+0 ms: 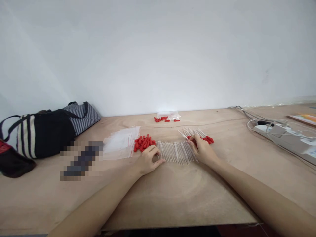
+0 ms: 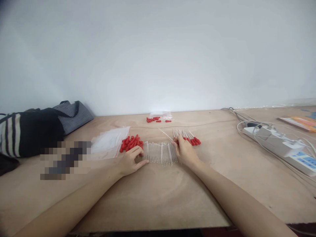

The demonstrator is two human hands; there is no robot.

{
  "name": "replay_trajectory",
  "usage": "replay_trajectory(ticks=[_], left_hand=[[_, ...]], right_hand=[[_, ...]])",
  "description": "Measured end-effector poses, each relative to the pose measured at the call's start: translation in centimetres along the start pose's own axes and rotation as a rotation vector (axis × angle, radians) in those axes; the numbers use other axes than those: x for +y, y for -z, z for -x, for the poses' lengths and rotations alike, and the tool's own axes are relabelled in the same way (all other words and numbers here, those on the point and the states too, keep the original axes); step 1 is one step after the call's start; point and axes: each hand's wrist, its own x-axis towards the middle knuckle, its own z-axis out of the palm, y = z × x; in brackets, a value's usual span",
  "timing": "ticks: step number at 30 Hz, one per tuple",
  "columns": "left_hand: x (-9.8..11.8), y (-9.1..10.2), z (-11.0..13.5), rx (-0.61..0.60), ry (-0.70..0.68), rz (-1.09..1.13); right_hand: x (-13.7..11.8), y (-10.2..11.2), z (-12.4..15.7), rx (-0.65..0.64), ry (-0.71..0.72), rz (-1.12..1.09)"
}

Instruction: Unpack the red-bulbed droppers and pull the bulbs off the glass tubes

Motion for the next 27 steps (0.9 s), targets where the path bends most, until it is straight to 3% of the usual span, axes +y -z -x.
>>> replay_trajectory(ticks=[3, 8, 11, 15, 23, 25, 27], left_hand=[[-0.2, 0.7, 0.1, 0.057, -0.024, -0.025], [1.2, 0.4, -0.1, 0.345, -0.077, -0.172], [2.6, -0.6, -0.3, 0.313, -0.049, -0.094], [4.0, -1.7, -0.5, 0.221, -0.014, 0.072], [3.3, -1.9, -0.5, 0.283, -0.024, 0.011], [2.6, -1.4, -0.5, 0.301, -0.037, -0.070], [1.9, -0.9, -0.6, 0.335, -0.054, -0.157]], right_hand=[[-0.3, 0.0, 0.3, -0.032, 0.067, -0.010], [-2.1, -0.7, 1.0, -0.087, 0.239, 0.083], [-3.8, -1.2, 1.4, -0.052, 0.161, 0.023], [-5.4, -1.7, 1.8, -0.045, 0.024, -0.215], [-4.6, -2.9, 1.2, -0.091, -0.033, -0.757], [-4.0, -2.2, 0.8, 0.010, -0.050, -0.730], [-3.3, -1.2, 0.6, 0.172, -0.024, -0.535]])
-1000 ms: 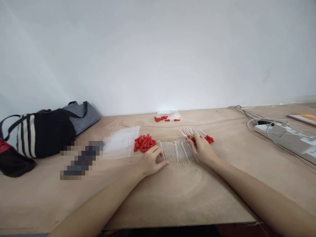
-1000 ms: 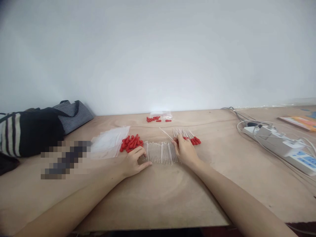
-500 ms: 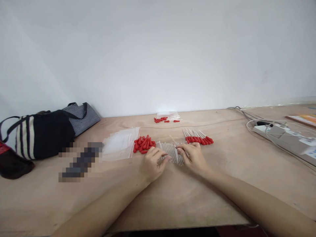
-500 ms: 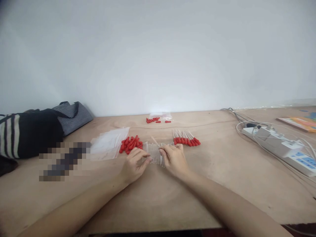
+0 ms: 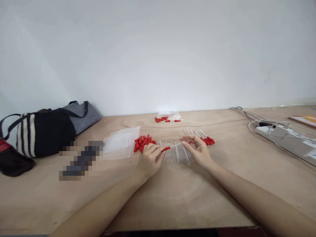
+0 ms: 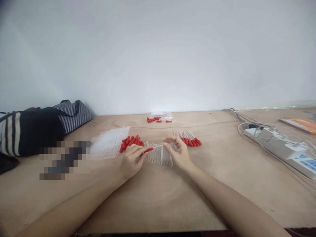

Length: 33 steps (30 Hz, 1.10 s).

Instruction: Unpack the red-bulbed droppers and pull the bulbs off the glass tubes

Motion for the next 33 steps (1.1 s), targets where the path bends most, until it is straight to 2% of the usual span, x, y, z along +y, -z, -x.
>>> replay_trajectory(ticks=[2, 3, 5, 7, 11, 17, 22, 26, 29, 31, 33], left_hand=[[-0.6, 0.3, -0.2, 0.026, -0.044, -0.069], [-0.7, 0.3, -0.2, 0.034, -0.068, -0.094], [-0.6, 0.3, -0.3, 0.038, -0.112, -0.133], [-0.3, 0.2, -0.3, 0.032, -0.146, -0.157], [0.2, -0.2, -0.2, 0.018, -0.178, -0.179], [0.0, -0.5, 0.1, -0.031, -0.196, -0.183], [0.5, -0.4, 0.1, -0.074, -0.230, -0.248], [0.5, -0.3, 0.1, -0.082, -0.257, -0.250], [-0.1, -0.1, 0.4, -0.060, -0.236, -0.241], [-0.6, 0.1, 0.6, -0.027, -0.159, -0.233], [-1.0, 0.1, 0.7, 0.001, -0.092, -0.182]], right_hand=[[0.0, 0.8, -0.2, 0.065, 0.164, 0.290], [0.0, 1.0, -0.1, 0.053, 0.261, 0.434], [0.0, 0.7, 0.2, -0.032, 0.441, 0.649], [0.1, -0.2, 0.6, -0.112, 0.558, 0.777], [0.2, -1.7, 1.3, -0.177, 0.614, 0.929], [0.1, -1.4, 1.4, -0.130, 0.760, 0.958], [0.0, -1.1, 1.4, -0.141, 0.820, 0.956], [-0.1, -1.0, 1.4, -0.165, 0.809, 0.951], [0.1, 0.0, 1.1, -0.192, 0.795, 0.922], [0.5, 1.2, 0.6, -0.157, 0.741, 0.877], [1.1, 2.3, 0.0, -0.069, 0.606, 0.822]])
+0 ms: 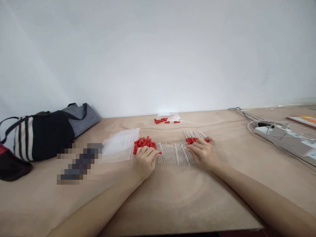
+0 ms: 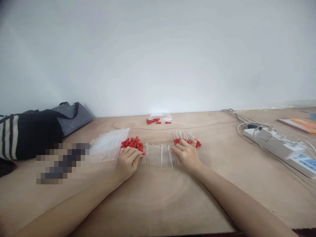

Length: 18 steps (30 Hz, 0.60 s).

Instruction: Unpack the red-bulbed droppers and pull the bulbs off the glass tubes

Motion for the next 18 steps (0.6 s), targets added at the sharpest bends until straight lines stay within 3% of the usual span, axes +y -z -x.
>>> replay_trajectory(ticks=[4, 9, 14, 18], left_hand=[[-0.7, 0.0, -0.7, 0.043, 0.061, 0.199], [-4.8, 1.7, -1.5, 0.050, 0.445, 0.133], [-8.5, 3.5, -0.8, -0.204, 0.740, 0.205], [-8.6, 3.6, -0.3, -0.359, 0.778, 0.293]], right_hand=[[0.9, -0.2, -0.4, -0.058, -0.194, -0.222], [0.1, -0.3, -1.9, -0.100, -0.443, -0.357], [0.6, -1.3, -3.9, -0.223, -0.659, -0.332], [0.8, -3.1, -4.3, -0.369, -0.710, -0.293]])
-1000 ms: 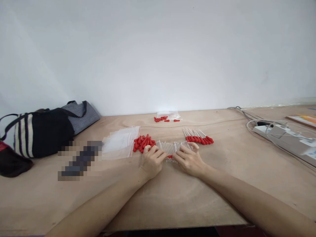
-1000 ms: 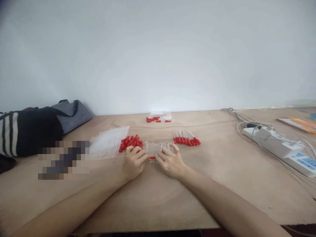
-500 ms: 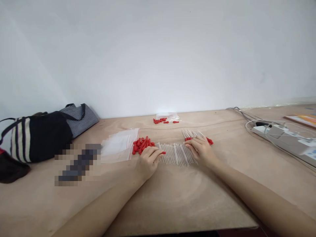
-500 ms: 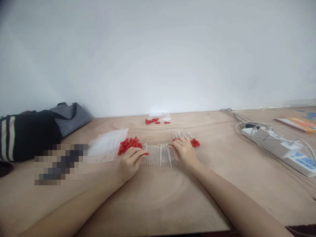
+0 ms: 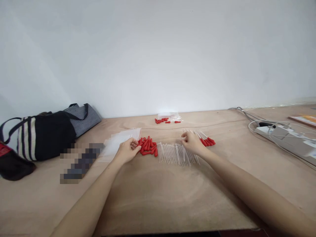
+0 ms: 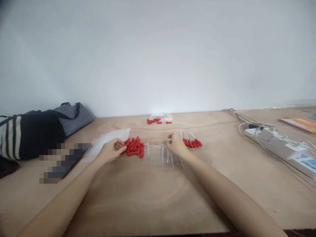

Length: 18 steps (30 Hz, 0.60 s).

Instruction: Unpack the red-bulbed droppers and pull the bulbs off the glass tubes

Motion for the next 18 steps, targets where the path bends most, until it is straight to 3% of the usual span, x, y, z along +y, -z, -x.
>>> replay_trajectory(ticks=[3, 5, 9, 14, 18], left_hand=[[0.4, 0.0, 0.2, -0.029, -0.022, -0.055], [1.0, -0.1, 0.3, 0.047, -0.090, -0.133], [3.1, -1.6, 1.6, 0.178, -0.416, -0.155], [5.8, -4.7, 4.1, -0.109, -0.833, -0.137], [7.4, -5.7, 4.9, -0.316, -1.040, -0.204]], right_hand=[[0.1, -1.2, 0.0, -0.023, 0.010, 0.030], [0.0, -1.8, 0.1, -0.035, 0.022, 0.048], [-0.1, -2.3, 0.3, -0.033, 0.037, 0.081], [0.5, -1.0, 0.5, 0.005, 0.049, 0.105], [2.6, 1.3, 1.6, 0.043, 0.108, 0.061]])
